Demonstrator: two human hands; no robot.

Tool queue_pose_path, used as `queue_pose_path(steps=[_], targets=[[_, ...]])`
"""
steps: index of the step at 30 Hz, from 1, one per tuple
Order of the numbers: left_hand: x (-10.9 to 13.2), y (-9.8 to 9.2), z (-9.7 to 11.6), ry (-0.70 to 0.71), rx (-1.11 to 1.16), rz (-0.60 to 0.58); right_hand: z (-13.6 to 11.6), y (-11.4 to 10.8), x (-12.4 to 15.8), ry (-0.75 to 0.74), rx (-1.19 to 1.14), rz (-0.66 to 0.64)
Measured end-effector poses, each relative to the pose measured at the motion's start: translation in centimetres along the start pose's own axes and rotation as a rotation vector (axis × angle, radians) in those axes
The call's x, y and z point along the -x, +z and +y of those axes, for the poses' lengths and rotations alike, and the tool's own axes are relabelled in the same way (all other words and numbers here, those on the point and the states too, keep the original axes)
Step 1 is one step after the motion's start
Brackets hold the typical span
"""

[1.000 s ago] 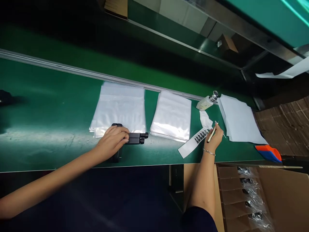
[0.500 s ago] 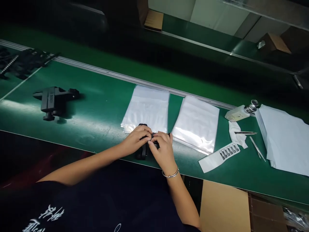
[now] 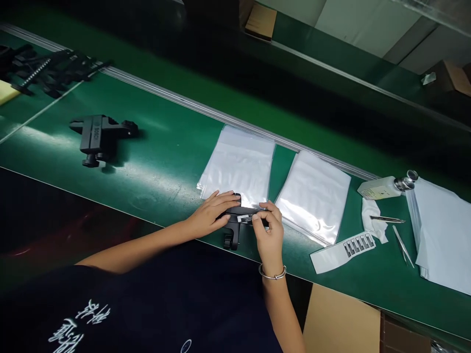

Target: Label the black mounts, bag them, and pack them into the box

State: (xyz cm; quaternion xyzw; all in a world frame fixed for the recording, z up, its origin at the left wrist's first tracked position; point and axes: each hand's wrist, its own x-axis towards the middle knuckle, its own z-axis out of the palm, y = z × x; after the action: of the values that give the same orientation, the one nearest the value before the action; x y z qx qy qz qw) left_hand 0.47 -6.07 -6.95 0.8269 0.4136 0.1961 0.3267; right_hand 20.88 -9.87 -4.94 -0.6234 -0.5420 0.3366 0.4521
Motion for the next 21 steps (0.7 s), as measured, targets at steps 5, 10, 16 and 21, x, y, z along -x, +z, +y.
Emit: queue_pose_path(steps=[5, 10, 16, 21], targets=[[-0.1, 0.4, 0.1, 0.003, 0.03, 0.022, 0.6, 0.8, 1.0, 0.128, -0.044, 0.067], [0.0, 0.7, -0.1, 0.027, 0.043, 0.059, 0.8, 2.2, 2.4, 0.105, -0.044, 0.216], [0.0, 1.1, -0.4, 0.055, 0.053, 0.089, 0.9, 2.4, 2.1, 0.108, -0.023, 0.205], [0.1, 1.4, -0.6, 0.071, 0.061, 0.109, 0.8, 2.4, 2.0, 0.105, 0.007, 0.193]])
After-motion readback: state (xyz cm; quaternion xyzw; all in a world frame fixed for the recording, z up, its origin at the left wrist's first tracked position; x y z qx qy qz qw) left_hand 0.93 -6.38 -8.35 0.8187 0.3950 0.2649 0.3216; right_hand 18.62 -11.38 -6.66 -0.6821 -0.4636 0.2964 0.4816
